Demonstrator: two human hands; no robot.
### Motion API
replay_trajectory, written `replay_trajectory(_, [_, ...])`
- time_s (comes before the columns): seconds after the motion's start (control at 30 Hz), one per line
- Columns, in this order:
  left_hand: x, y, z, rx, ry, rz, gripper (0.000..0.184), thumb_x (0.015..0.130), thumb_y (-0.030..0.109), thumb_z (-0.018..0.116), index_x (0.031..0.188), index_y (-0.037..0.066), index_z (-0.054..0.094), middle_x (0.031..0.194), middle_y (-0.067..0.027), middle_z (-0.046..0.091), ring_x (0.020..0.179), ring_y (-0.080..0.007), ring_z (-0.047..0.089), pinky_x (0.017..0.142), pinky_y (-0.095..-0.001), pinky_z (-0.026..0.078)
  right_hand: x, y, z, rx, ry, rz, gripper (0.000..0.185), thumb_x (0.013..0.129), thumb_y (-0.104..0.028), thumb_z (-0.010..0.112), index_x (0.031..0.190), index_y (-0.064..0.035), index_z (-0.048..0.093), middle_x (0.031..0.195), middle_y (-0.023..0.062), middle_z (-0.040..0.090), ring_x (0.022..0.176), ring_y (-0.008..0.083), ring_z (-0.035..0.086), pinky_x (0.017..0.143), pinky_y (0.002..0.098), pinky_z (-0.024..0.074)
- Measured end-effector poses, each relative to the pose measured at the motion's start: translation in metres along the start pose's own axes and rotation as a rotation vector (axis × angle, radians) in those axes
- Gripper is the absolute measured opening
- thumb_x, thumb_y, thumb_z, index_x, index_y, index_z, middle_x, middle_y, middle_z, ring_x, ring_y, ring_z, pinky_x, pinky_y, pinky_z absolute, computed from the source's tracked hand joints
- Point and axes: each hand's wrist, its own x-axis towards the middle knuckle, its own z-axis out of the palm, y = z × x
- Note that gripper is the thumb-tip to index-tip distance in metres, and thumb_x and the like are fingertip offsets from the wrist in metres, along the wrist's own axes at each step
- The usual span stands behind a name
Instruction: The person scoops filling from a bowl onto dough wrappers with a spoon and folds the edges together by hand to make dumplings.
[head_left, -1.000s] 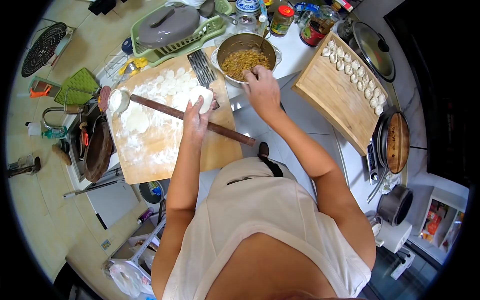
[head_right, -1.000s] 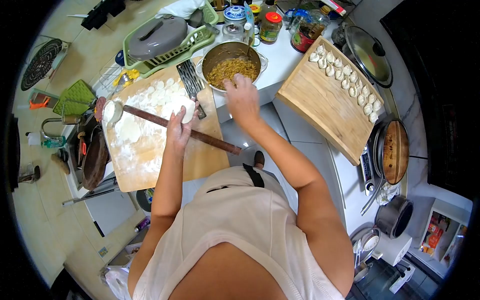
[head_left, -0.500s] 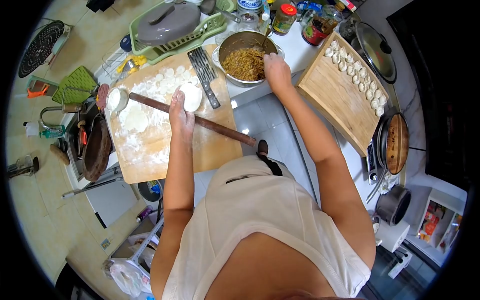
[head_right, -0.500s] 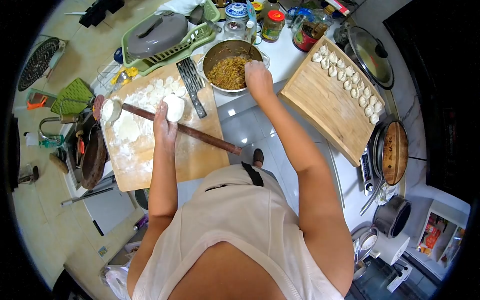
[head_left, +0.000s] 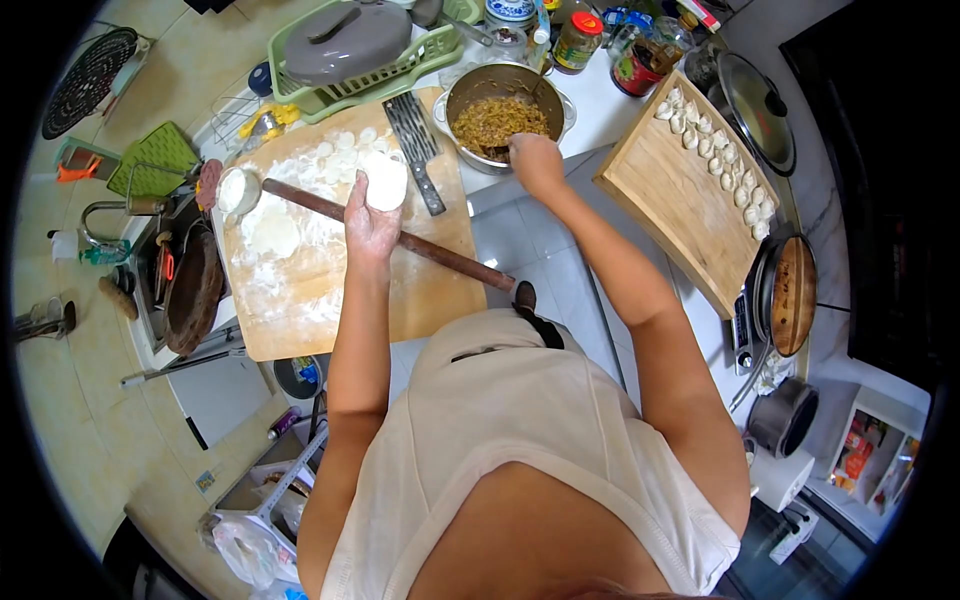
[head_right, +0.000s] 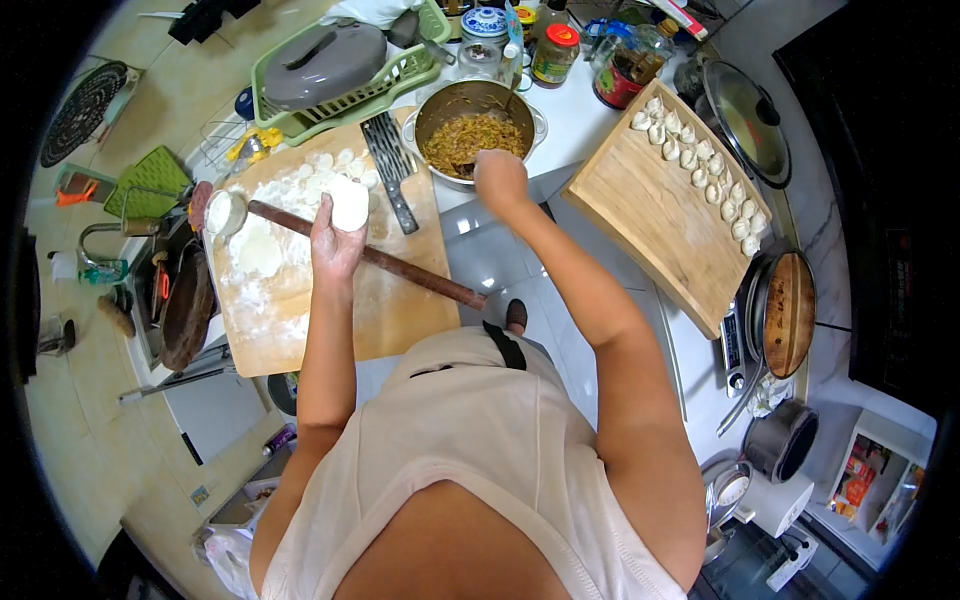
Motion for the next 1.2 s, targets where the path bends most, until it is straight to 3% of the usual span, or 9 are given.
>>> replay_trajectory(0.23, [0.002, 0.000, 0.013, 0.074, 0.011, 0.022, 0.034, 0.094, 0.010, 0.045, 0.124, -0.006, 0.043, 0.124, -0.0188, 0.054, 0.116, -0.0314, 0.052, 0.102, -0.0451, 0.042, 0.000, 0.012, -0.032, 0.343, -0.015, 0.374, 0.022, 0.083, -0.017, 0.051, 0.090, -0.0067, 0.069, 0.087, 0.0169, 0.066, 0.082, 0.0349, 0.062, 0.076, 0.0436, 0.0487])
replay_trajectory(0.47, [0.006, -0.009, 0.010, 0.036, -0.042, -0.005, 0.034, 0.095, 0.012, 0.043, 0.125, -0.005, 0.043, 0.123, -0.0188, 0.054, 0.116, -0.0312, 0.052, 0.101, -0.0456, 0.042, 0.007, 0.009, -0.005, 0.038, 0.189, -0.035, 0.017, 0.082, -0.013, 0.051, 0.077, -0.0027, 0.063, 0.073, 0.0191, 0.062, 0.075, 0.0363, 0.061, 0.068, 0.0470, 0.0485])
replay_trajectory(0.57, [-0.001, -0.014, 0.015, 0.069, -0.038, 0.000, 0.035, 0.096, 0.014, 0.042, 0.126, -0.004, 0.043, 0.124, -0.0189, 0.053, 0.117, -0.0317, 0.051, 0.100, -0.0464, 0.043, 0.005, 0.004, 0.004, 0.016, 0.109, -0.056, 0.016, 0.080, -0.011, 0.050, 0.077, -0.0033, 0.064, 0.076, 0.0187, 0.063, 0.074, 0.0360, 0.062, 0.068, 0.0472, 0.0487])
replay_trajectory(0.6, [-0.004, -0.014, 0.019, 0.061, -0.055, -0.001, 0.035, 0.096, 0.014, 0.042, 0.126, -0.004, 0.043, 0.125, -0.0191, 0.053, 0.117, -0.0319, 0.051, 0.100, -0.0467, 0.042, 0.004, -0.003, -0.002, 0.045, 0.024, 0.014, 0.018, 0.083, -0.017, 0.055, 0.079, -0.0019, 0.064, 0.079, 0.0207, 0.063, 0.080, 0.0350, 0.062, 0.071, 0.0454, 0.0482])
replay_trajectory(0.7, [-0.011, -0.012, 0.019, 0.042, -0.090, 0.009, 0.036, 0.096, 0.015, 0.042, 0.128, -0.003, 0.042, 0.126, -0.0195, 0.052, 0.119, -0.0323, 0.050, 0.100, -0.0473, 0.042, 0.001, -0.011, -0.006, 0.039, -0.005, 0.017, 0.019, 0.083, -0.019, 0.055, 0.079, -0.0031, 0.064, 0.078, 0.0197, 0.063, 0.080, 0.0353, 0.062, 0.071, 0.0465, 0.0476])
replay_trajectory(1.0, [-0.012, -0.019, 0.028, 0.137, -0.024, 0.073, 0.040, 0.095, 0.013, 0.042, 0.131, -0.005, 0.037, 0.129, -0.0188, 0.049, 0.121, -0.0331, 0.047, 0.102, -0.0454, 0.041, -0.011, -0.009, -0.017, 0.345, -0.017, 0.254, 0.022, 0.081, -0.016, 0.050, 0.088, -0.0067, 0.069, 0.088, 0.0170, 0.065, 0.084, 0.0350, 0.061, 0.078, 0.0438, 0.0473])
replay_trajectory(1.1, [-0.009, -0.022, 0.032, 0.137, -0.006, 0.073, 0.040, 0.095, 0.011, 0.041, 0.131, -0.006, 0.036, 0.129, -0.0199, 0.049, 0.121, -0.0342, 0.047, 0.102, -0.0457, 0.041, -0.015, 0.007, -0.006, 0.422, 0.052, 0.211, 0.022, 0.081, -0.016, 0.051, 0.088, -0.0059, 0.069, 0.087, 0.0171, 0.066, 0.083, 0.0351, 0.061, 0.076, 0.0430, 0.0473])
replay_trajectory(1.2, [-0.001, -0.025, 0.031, 0.081, 0.022, 0.039, 0.039, 0.095, 0.009, 0.040, 0.130, -0.007, 0.036, 0.127, -0.0212, 0.049, 0.120, -0.0353, 0.047, 0.102, -0.0458, 0.041, -0.016, 0.017, 0.007, 0.694, 0.053, 0.428, 0.019, 0.080, -0.014, 0.054, 0.086, -0.0024, 0.069, 0.078, 0.0141, 0.066, 0.075, 0.0298, 0.063, 0.070, 0.0392, 0.0478])
